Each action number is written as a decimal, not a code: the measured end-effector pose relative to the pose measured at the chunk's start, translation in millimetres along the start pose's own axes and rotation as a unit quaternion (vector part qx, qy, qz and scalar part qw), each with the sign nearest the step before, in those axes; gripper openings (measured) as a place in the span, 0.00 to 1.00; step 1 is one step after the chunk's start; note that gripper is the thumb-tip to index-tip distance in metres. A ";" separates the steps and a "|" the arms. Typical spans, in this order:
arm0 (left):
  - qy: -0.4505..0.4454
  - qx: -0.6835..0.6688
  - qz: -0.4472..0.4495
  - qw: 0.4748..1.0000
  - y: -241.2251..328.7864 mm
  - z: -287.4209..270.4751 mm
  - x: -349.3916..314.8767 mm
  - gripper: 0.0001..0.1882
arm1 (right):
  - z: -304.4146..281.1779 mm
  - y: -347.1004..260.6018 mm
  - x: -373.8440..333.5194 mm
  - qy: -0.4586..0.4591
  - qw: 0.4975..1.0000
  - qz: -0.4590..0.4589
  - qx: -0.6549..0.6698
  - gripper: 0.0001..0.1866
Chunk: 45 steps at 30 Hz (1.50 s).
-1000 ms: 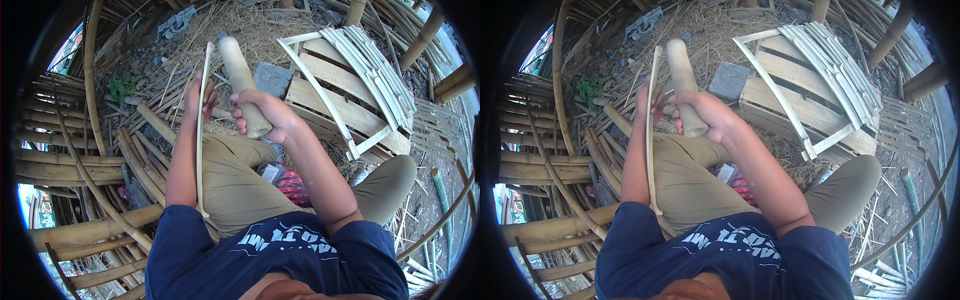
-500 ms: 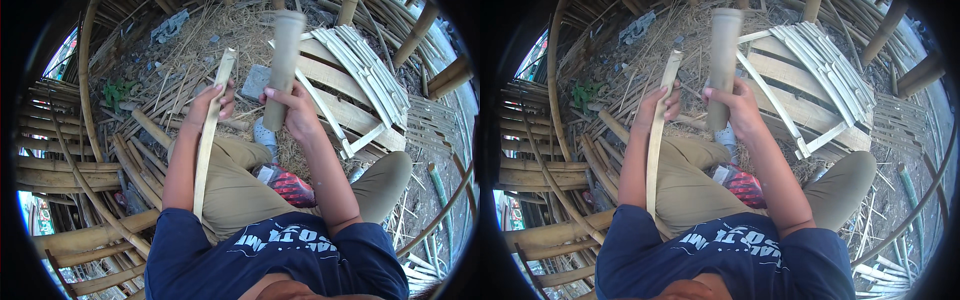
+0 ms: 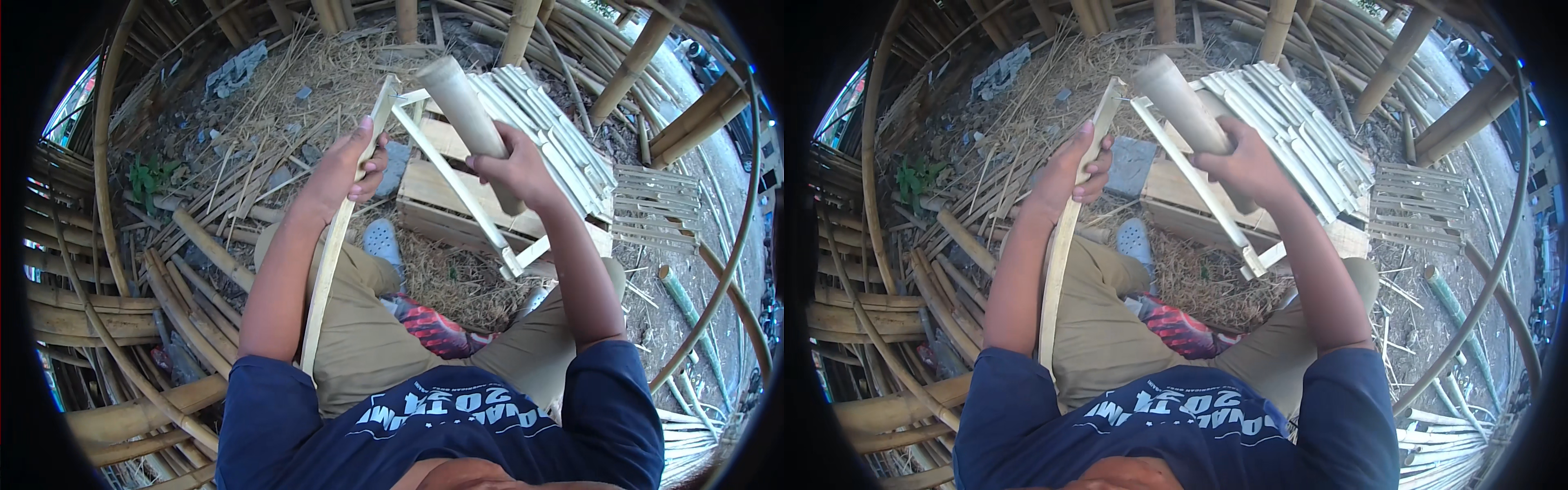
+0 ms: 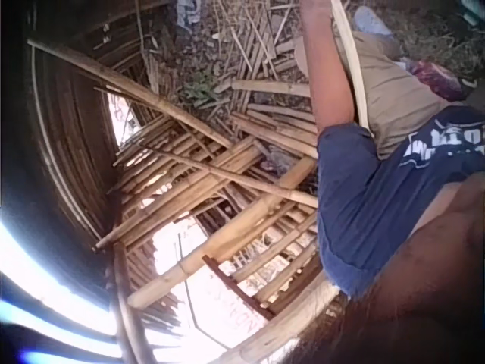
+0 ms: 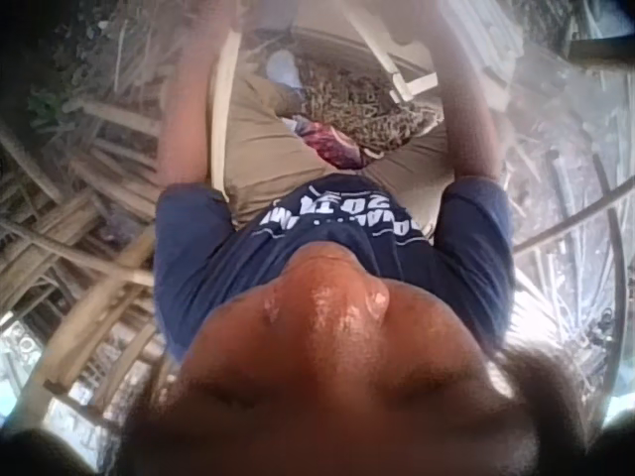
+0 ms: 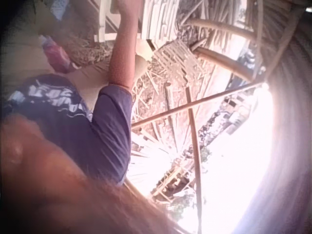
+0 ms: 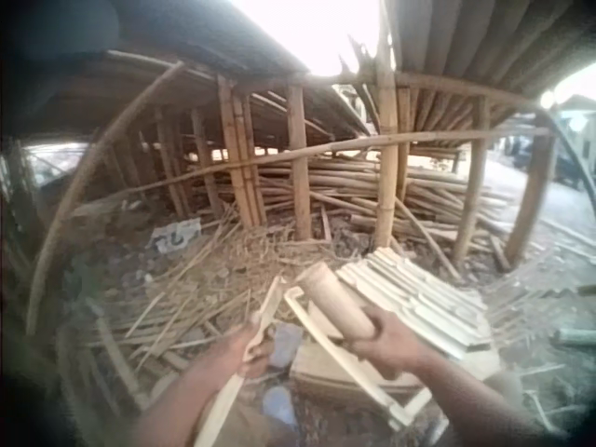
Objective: The person assembles bamboo strips onto a frame using a cylinder-shaped piece of wood. The person positions the bamboo strips across the frame and strikes them into place, occasionally adjusting their position by hand.
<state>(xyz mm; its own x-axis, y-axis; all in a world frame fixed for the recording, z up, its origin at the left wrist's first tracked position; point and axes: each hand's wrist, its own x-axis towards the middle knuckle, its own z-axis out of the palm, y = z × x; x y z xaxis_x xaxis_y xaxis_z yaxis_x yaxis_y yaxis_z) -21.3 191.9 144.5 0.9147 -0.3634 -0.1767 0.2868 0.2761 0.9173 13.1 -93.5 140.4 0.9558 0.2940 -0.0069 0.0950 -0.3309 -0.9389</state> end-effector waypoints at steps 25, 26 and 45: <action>-0.133 -0.018 -0.154 0.979 -20.0 102.6 70.4 0.27 | -96.9 62.0 -28.2 0.270 0.917 -0.083 -0.280 0.22; -0.121 0.005 -0.150 0.981 -21.3 104.2 70.6 0.27 | -98.1 63.6 -28.3 0.270 0.918 -0.082 -0.280 0.22; 0.053 0.349 -0.060 0.934 -27.5 105.7 67.3 0.16 | -44.5 92.9 -6.9 0.213 0.956 -0.041 -0.197 0.25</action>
<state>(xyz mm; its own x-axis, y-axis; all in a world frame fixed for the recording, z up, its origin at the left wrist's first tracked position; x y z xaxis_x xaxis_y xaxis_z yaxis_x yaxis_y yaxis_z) 2.2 65.8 145.2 0.9220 -0.2533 -0.2927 0.1676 -0.4205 0.8917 27.7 -166.2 68.6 0.9590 -0.0304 0.2818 0.1925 -0.6597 -0.7264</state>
